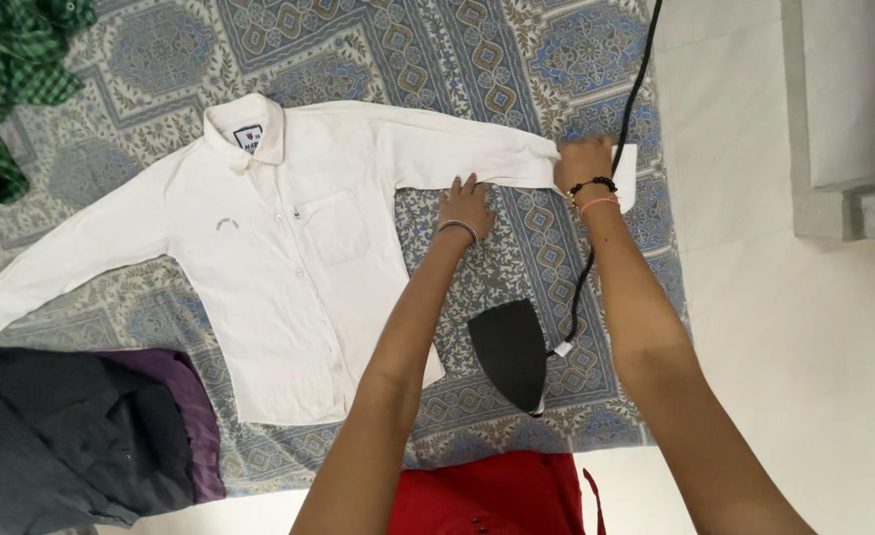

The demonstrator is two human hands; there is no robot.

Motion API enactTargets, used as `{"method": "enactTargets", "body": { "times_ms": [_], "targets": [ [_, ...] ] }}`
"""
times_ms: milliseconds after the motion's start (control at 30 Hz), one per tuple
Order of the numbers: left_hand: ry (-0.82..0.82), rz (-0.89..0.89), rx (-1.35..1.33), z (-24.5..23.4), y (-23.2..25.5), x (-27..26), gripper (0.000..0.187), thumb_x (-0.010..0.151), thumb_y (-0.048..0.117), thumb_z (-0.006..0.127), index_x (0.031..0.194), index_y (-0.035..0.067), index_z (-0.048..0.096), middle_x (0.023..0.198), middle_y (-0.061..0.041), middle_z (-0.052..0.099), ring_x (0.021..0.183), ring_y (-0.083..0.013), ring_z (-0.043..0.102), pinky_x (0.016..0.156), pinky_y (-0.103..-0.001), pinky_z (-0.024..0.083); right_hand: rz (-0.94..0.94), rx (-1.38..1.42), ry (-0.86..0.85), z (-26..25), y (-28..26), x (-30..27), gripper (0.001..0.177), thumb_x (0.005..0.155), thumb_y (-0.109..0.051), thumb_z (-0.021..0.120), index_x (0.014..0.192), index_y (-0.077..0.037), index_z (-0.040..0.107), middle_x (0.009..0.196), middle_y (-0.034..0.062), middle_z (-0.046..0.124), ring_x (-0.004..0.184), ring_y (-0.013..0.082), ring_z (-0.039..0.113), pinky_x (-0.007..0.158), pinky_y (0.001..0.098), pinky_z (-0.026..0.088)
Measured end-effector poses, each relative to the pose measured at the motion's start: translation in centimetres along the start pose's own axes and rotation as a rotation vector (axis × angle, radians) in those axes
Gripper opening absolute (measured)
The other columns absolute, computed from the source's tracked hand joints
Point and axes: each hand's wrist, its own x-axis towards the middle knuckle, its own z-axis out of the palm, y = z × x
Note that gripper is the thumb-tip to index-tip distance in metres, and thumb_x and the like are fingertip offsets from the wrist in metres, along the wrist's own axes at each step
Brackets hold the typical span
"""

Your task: The person irons a white long-sleeved shirt laid out on a patterned bedspread. They smooth the fabric, fold the sleeves, and use a steam iron to press the collar, body, and sleeves. The person then folds the shirt neatly.

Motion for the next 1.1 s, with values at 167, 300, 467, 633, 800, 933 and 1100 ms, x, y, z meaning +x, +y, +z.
{"method": "enactTargets", "body": {
  "times_ms": [167, 300, 467, 633, 800, 933, 1100],
  "targets": [
    [0.392, 0.066, -0.587, 1.0, -0.9, 0.0, 0.049, 0.096, 0.041, 0.060, 0.131, 0.007, 0.067, 0.133, -0.016, 0.068, 0.125, -0.0308, 0.063, 0.110, -0.039, 0.048, -0.282, 0.433, 0.146, -4.4, -5.4, -1.7, 0.023, 0.080, -0.016, 0.070, 0.099, -0.004, 0.073, 0.096, 0.0217, 0.072, 0.083, 0.0424, 0.069, 0.077, 0.0497, 0.055],
    [0.377, -0.074, -1.076, -2.1, -0.6, -1.8, 0.052, 0.099, 0.048, 0.056, 0.110, 0.000, 0.074, 0.098, -0.016, 0.076, 0.089, -0.0242, 0.070, 0.083, -0.035, 0.053, -0.426, 0.489, 0.156, -7.3, -11.5, -3.5, 0.025, 0.080, -0.015, 0.071, 0.103, -0.006, 0.073, 0.093, 0.0206, 0.073, 0.083, 0.0413, 0.070, 0.074, 0.0498, 0.056],
    [0.334, -0.314, -1.344, -5.4, -3.9, -6.7, 0.044, 0.094, 0.041, 0.066, 0.091, -0.002, 0.073, 0.072, -0.010, 0.064, 0.057, -0.0188, 0.058, 0.053, -0.033, 0.046, -0.463, 0.495, 0.080, -9.7, -18.2, -6.5, 0.026, 0.082, -0.018, 0.072, 0.106, -0.008, 0.073, 0.091, 0.0197, 0.074, 0.083, 0.0417, 0.070, 0.074, 0.0509, 0.056],
    [0.427, -0.353, -1.599, -5.7, -8.9, -12.0, 0.024, 0.090, 0.024, 0.065, 0.084, 0.001, 0.069, 0.067, -0.007, 0.059, 0.054, -0.0185, 0.055, 0.047, -0.034, 0.043, -0.518, 0.410, -0.006, -10.4, -24.9, -9.0, 0.028, 0.085, -0.023, 0.073, 0.110, -0.008, 0.072, 0.090, 0.0196, 0.074, 0.084, 0.0399, 0.071, 0.076, 0.0499, 0.057],
    [0.510, -0.330, -1.780, -5.5, -13.9, -16.3, 0.017, 0.089, 0.020, 0.064, 0.088, 0.003, 0.069, 0.075, -0.007, 0.061, 0.066, -0.0179, 0.060, 0.054, -0.033, 0.049, -0.487, 0.278, -0.061, -9.8, -32.7, -11.1, 0.031, 0.086, -0.024, 0.071, 0.112, -0.009, 0.071, 0.091, 0.0189, 0.074, 0.085, 0.0394, 0.072, 0.076, 0.0507, 0.057],
    [0.518, -0.289, -1.771, -4.3, -19.2, -18.3, 0.018, 0.091, 0.021, 0.062, 0.089, 0.004, 0.069, 0.076, -0.006, 0.061, 0.067, -0.0174, 0.059, 0.054, -0.033, 0.049, -0.432, 0.230, -0.066, -8.7, -38.3, -13.0, 0.030, 0.088, -0.025, 0.069, 0.113, -0.009, 0.070, 0.091, 0.0193, 0.074, 0.085, 0.0398, 0.072, 0.075, 0.0509, 0.058],
    [0.527, -0.217, -1.723, -1.4, -25.8, -18.9, 0.022, 0.095, 0.024, 0.058, 0.089, 0.005, 0.067, 0.077, -0.006, 0.060, 0.070, -0.0177, 0.055, 0.058, -0.035, 0.047, -0.367, 0.180, -0.075, -6.1, -45.6, -15.3, 0.029, 0.090, -0.026, 0.069, 0.111, -0.007, 0.068, 0.092, 0.0190, 0.074, 0.086, 0.0386, 0.072, 0.074, 0.0505, 0.058]
  ]
}}
